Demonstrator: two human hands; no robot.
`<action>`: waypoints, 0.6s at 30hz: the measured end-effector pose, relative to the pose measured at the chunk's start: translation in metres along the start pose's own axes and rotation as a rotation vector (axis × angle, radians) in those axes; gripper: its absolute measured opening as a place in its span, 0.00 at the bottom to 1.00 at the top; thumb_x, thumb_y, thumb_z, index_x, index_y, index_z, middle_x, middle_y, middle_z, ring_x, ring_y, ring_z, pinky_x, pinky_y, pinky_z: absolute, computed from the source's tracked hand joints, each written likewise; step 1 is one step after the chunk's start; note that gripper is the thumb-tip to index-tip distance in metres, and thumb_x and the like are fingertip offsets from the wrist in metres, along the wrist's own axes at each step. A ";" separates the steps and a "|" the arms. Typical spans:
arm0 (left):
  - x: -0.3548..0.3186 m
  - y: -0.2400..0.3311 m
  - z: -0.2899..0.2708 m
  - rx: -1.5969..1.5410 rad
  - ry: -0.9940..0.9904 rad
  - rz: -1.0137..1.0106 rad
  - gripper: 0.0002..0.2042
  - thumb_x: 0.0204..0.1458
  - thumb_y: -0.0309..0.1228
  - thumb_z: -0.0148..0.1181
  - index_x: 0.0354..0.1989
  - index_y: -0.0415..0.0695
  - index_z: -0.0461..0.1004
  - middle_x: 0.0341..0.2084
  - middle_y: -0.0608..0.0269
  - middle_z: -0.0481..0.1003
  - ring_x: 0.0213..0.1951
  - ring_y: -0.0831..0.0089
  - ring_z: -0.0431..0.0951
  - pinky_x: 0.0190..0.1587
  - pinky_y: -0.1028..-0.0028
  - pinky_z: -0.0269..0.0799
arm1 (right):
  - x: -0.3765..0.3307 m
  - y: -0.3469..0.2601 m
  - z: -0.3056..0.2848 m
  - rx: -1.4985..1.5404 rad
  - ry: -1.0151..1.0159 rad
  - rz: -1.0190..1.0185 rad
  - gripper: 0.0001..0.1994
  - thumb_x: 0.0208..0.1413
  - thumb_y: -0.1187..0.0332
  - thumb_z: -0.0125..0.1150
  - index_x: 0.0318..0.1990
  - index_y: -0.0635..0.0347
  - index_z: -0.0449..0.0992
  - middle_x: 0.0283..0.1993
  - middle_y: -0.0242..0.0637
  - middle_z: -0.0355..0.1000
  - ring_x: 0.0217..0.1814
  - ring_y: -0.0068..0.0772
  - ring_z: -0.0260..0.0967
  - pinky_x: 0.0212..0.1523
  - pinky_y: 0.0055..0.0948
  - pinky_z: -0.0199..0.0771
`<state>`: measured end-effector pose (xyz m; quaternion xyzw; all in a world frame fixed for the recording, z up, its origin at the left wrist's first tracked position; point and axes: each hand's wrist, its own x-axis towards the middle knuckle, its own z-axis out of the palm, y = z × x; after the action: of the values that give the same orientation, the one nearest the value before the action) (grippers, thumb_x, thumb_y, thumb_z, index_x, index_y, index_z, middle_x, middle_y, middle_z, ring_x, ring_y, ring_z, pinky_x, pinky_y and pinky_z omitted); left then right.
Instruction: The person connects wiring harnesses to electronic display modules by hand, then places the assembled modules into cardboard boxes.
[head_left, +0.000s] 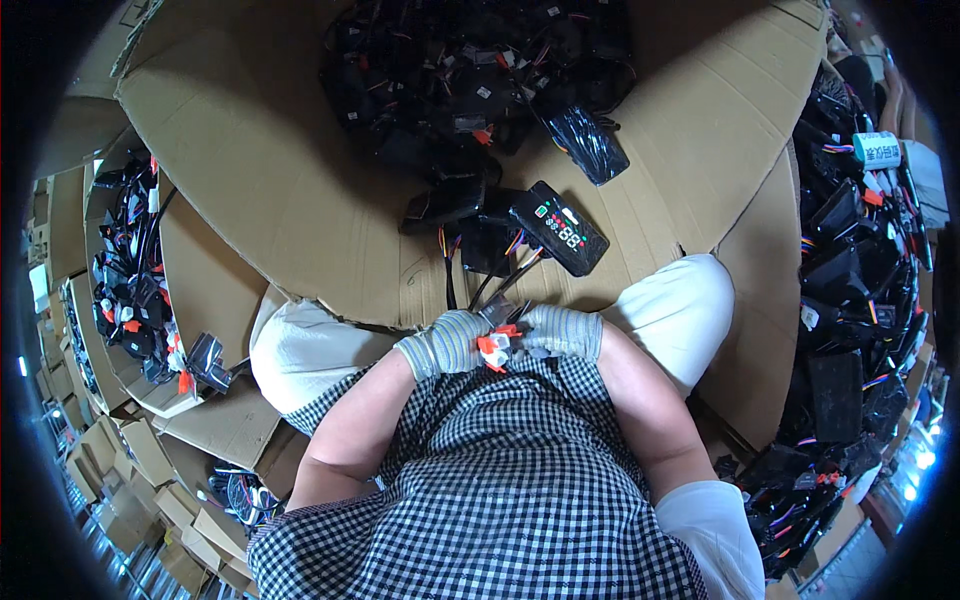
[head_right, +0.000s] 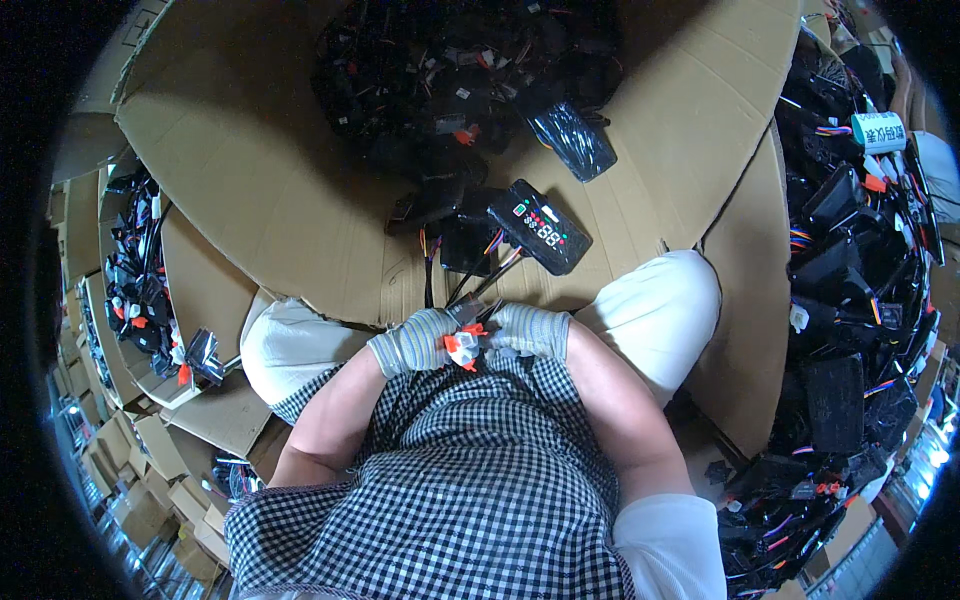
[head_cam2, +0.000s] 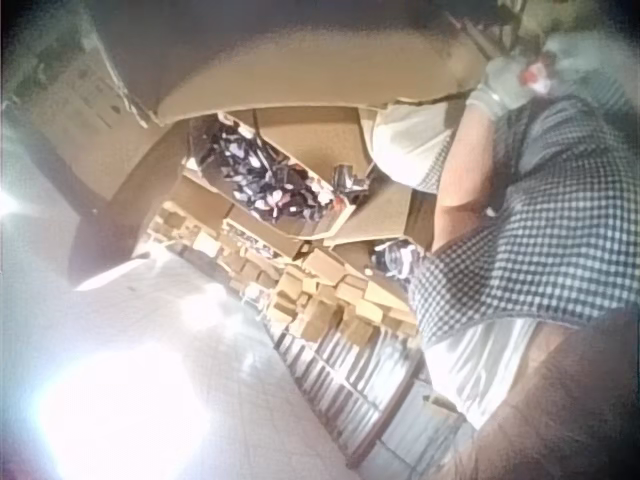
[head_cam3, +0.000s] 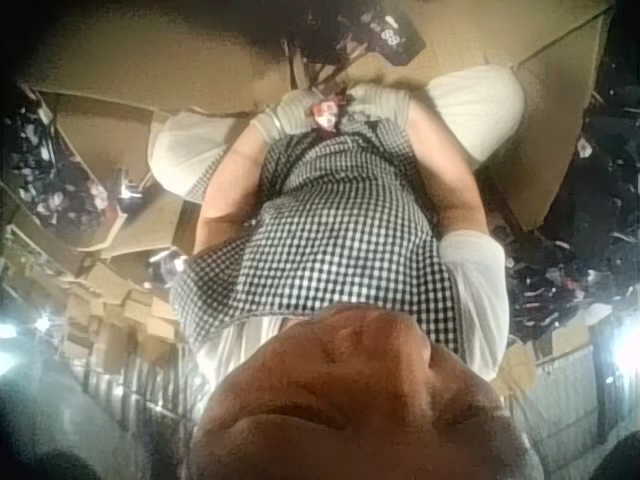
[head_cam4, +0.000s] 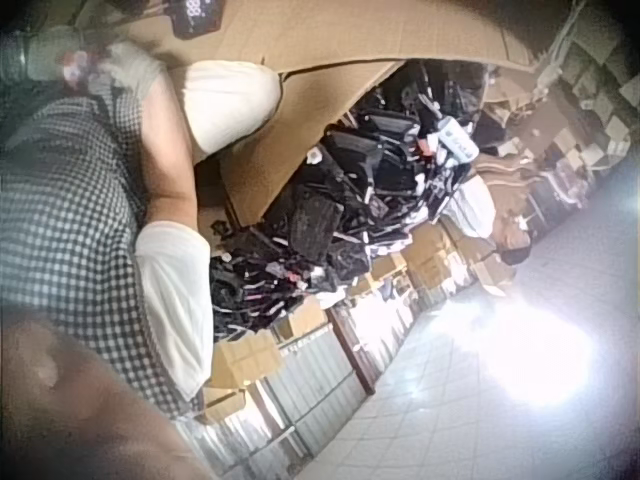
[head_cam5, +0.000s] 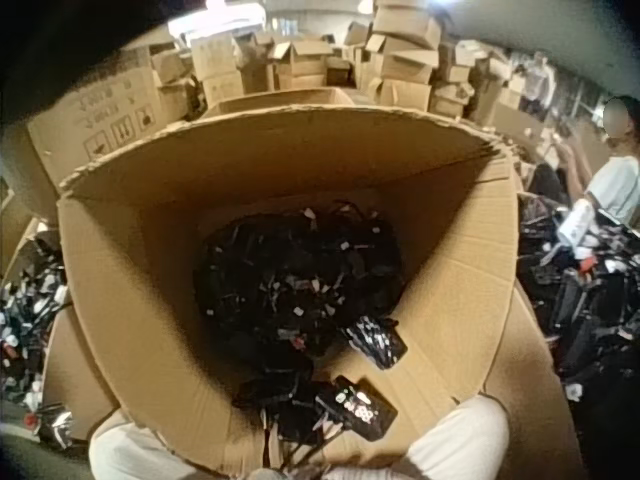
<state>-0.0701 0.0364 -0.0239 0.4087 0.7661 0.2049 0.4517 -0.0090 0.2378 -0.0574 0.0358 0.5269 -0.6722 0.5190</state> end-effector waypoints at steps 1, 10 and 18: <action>0.000 -0.010 0.010 -0.137 0.085 0.050 0.17 0.40 0.35 0.60 0.41 0.45 0.71 0.27 0.50 0.73 0.30 0.51 0.73 0.33 0.64 0.69 | -0.003 -0.008 -0.002 0.143 0.018 0.087 0.07 0.53 0.67 0.57 0.34 0.61 0.74 0.21 0.28 0.68 0.19 0.15 0.62 0.18 0.15 0.61; -0.002 0.015 -0.026 -0.786 0.494 0.067 0.12 0.44 0.31 0.61 0.37 0.43 0.69 0.24 0.69 0.67 0.26 0.75 0.67 0.33 0.75 0.66 | 0.002 -0.114 -0.102 -0.771 0.202 -0.420 0.07 0.52 0.66 0.53 0.29 0.56 0.75 0.16 0.24 0.64 0.16 0.21 0.60 0.17 0.23 0.60; 0.006 0.030 -0.054 -0.906 0.333 -0.177 0.10 0.44 0.29 0.59 0.36 0.44 0.74 0.31 0.64 0.76 0.32 0.74 0.76 0.36 0.75 0.70 | 0.140 -0.103 -0.263 -0.418 0.973 -0.158 0.23 0.51 0.46 0.49 0.34 0.58 0.79 0.45 0.49 0.68 0.49 0.46 0.63 0.52 0.33 0.59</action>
<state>-0.1052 0.0612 0.0208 0.0662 0.6937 0.5410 0.4709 -0.2801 0.3316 -0.1883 0.1993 0.8304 -0.4956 0.1584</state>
